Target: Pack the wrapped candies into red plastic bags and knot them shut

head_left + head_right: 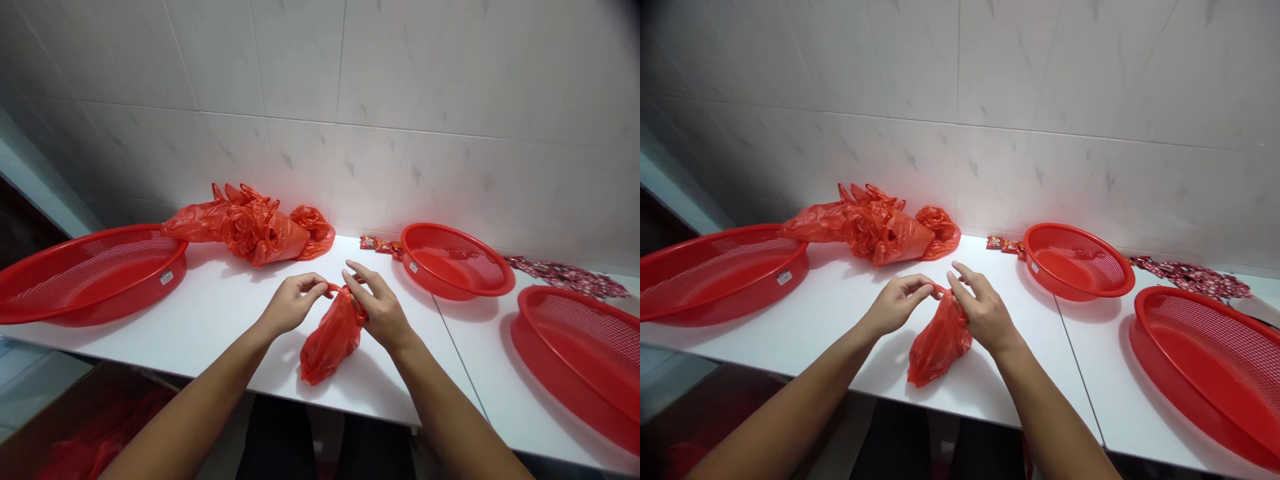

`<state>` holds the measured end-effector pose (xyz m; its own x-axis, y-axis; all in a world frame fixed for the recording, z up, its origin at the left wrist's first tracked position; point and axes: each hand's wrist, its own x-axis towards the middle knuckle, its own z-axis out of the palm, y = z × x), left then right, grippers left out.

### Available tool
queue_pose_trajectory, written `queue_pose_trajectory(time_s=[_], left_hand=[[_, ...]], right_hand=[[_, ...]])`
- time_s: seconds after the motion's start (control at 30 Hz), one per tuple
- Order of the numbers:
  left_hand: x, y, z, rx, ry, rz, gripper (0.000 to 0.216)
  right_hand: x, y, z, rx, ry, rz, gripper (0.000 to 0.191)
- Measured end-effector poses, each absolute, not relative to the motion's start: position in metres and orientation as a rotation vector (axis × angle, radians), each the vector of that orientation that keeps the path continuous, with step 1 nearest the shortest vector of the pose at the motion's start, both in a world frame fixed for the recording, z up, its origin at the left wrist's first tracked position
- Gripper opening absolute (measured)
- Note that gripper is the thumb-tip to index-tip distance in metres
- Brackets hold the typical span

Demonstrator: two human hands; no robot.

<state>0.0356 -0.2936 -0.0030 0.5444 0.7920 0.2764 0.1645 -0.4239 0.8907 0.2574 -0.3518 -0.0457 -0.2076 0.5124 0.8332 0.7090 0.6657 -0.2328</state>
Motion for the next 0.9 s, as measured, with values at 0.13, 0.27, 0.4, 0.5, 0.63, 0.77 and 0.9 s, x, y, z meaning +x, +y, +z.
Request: queue_pose_trajectory(time_s=[0.13,0.27,0.4,0.5,0.63,0.77,0.9], left_hand=[[-0.013,-0.283,-0.021,2.101,1.181,1.023,0.033],[-0.046,-0.282,-0.059,2.02,1.342,0.982,0.034],[-0.031,-0.305,-0.083,1.75,1.095,0.983,0.035],[-0.004,-0.326,-0.085,1.738,0.836,0.97,0.029],[0.014,-0.343,-0.082,1.812,0.555,0.933,0.02],[0.007,-0.344,-0.09,1.795,0.51,0.95,0.028],[-0.003,-0.34,-0.104,1.927,0.871,0.942,0.107]], right_hand=[[0.292,-0.372,-0.082,-1.151,-1.88,-0.158,0.023],[0.306,-0.402,-0.119,-1.362,-1.788,0.196,0.043],[0.286,-0.414,-0.117,-1.31,-1.77,0.624,0.046],[0.26,-0.403,-0.105,-1.269,-1.86,0.74,0.041],[0.229,-0.381,-0.107,-1.332,-1.89,0.648,0.025],[0.212,-0.368,-0.122,-1.443,-1.828,0.47,0.021],[0.2,-0.365,-0.123,-1.425,-1.794,0.454,0.033]])
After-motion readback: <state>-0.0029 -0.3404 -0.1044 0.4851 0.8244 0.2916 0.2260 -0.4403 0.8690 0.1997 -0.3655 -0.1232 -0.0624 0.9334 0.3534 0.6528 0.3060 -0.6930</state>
